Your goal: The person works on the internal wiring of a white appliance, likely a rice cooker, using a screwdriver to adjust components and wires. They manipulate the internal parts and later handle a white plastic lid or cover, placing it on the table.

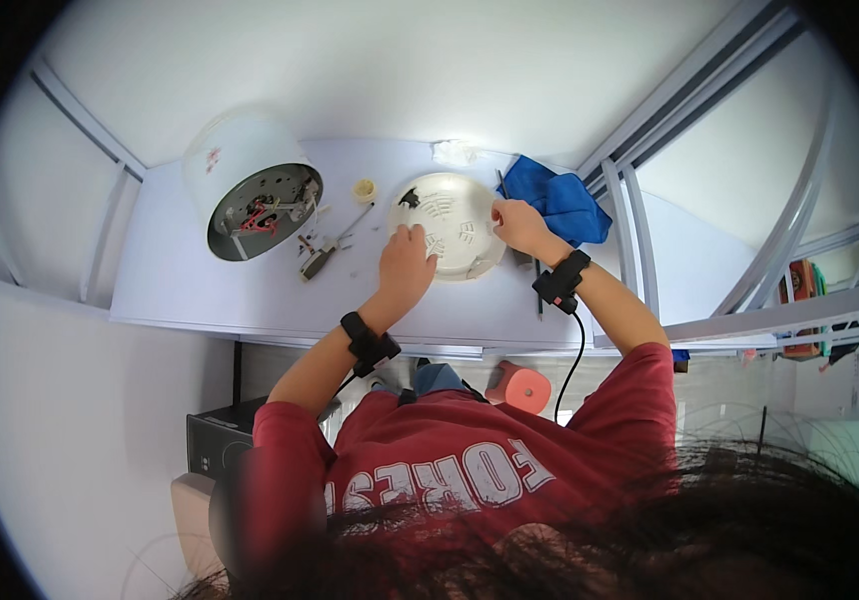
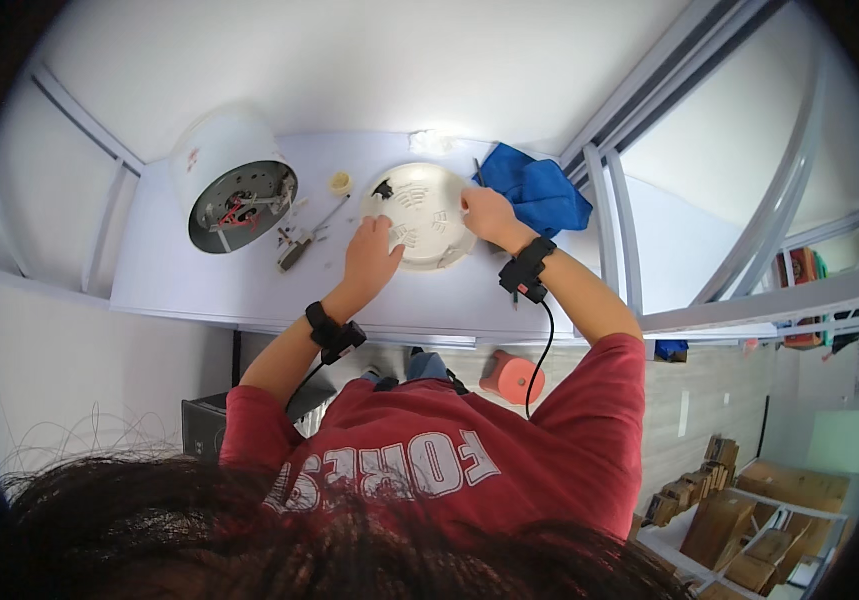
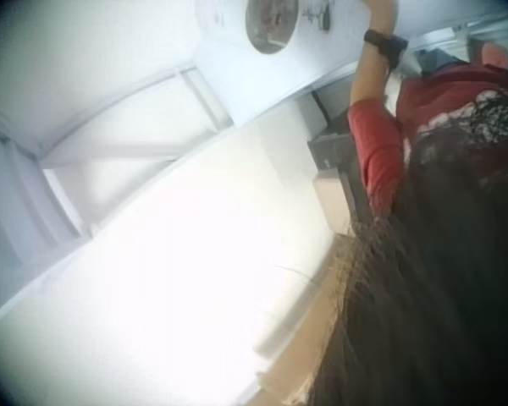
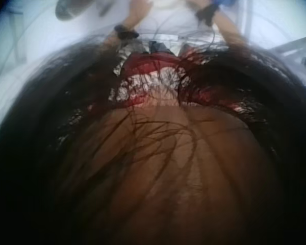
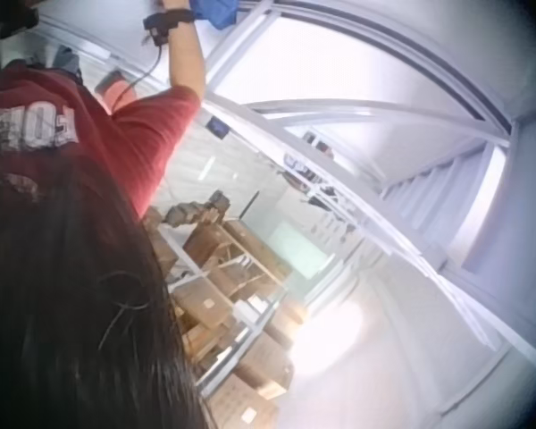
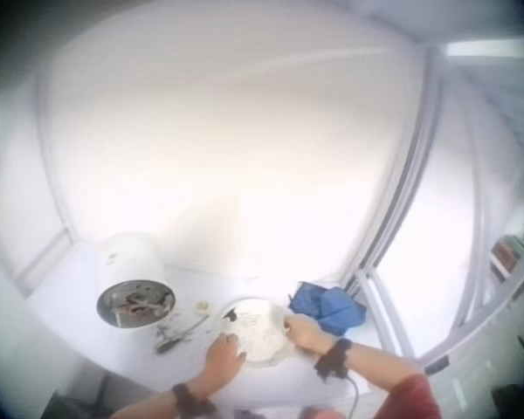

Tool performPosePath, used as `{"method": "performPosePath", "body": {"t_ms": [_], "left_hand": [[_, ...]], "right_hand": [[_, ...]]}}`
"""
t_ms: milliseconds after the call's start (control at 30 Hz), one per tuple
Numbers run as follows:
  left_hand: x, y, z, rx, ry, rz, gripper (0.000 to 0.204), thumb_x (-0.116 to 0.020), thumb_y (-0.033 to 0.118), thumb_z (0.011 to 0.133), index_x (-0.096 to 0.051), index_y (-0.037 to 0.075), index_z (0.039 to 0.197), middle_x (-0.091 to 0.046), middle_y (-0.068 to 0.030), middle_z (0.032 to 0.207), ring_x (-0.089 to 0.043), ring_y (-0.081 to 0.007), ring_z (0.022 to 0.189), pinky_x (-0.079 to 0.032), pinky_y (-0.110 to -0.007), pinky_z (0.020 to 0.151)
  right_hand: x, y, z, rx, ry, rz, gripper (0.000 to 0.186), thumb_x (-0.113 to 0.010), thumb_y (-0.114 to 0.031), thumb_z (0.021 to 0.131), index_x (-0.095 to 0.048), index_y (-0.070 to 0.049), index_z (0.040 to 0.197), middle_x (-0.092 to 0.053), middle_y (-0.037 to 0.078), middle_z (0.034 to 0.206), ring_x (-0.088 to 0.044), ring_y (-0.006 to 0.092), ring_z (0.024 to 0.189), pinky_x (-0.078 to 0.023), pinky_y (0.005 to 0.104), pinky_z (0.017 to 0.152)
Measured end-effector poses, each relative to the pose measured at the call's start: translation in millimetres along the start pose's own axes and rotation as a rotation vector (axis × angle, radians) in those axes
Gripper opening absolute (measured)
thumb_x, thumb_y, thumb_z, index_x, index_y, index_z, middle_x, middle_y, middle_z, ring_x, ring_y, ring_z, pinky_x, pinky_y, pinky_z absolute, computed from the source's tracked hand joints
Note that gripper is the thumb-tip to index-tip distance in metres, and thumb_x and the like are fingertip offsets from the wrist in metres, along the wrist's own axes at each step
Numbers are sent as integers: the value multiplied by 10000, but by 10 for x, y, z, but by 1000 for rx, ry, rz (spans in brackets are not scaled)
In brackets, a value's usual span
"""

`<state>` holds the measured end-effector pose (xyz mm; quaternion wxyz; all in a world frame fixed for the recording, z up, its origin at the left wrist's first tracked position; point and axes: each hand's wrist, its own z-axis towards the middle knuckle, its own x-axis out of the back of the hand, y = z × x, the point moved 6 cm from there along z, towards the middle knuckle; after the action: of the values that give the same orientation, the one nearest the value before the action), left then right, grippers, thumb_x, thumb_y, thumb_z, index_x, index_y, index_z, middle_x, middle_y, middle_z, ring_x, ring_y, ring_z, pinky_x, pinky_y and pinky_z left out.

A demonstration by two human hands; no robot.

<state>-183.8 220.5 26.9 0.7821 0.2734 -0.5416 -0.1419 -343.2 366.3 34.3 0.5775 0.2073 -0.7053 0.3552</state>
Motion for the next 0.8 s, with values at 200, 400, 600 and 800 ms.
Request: {"method": "performPosePath", "body": {"t_ms": [200,400,600,800], "left_hand": [[-551,461,379,-108,-221,-262,235,-660,138,769,-603,47,977,-590,-139,946,-607,-318,840,-488,-406,731],[-917,497,513,-89,-316,-245,256,-635,180,804,-621,44,1020,-639,-147,935,-636,-305,813,-501,-392,735],[-953,406,523,-20,-269,-400,287,-586,224,871,-608,36,1086,-669,-149,916,-653,-282,814,-506,-353,732],[-671,331,546,85,-142,-689,285,-557,245,915,-598,19,1083,-664,-129,881,-649,-215,789,-496,-303,706]], "right_hand": [[-136,532,-233,-295,16,-19,438,-712,-203,677,-490,-10,1002,-637,202,868,-623,372,853,-493,439,721],[-259,543,-372,-343,-8,62,582,-730,-286,686,-416,23,1066,-639,258,896,-638,411,836,-514,465,729],[-67,404,-448,-412,64,103,615,-721,-296,691,-414,38,1106,-636,251,868,-641,395,825,-515,442,725],[230,-178,-398,-255,143,302,551,-718,-311,677,-468,29,1032,-635,225,858,-636,373,827,-504,407,720]]}}
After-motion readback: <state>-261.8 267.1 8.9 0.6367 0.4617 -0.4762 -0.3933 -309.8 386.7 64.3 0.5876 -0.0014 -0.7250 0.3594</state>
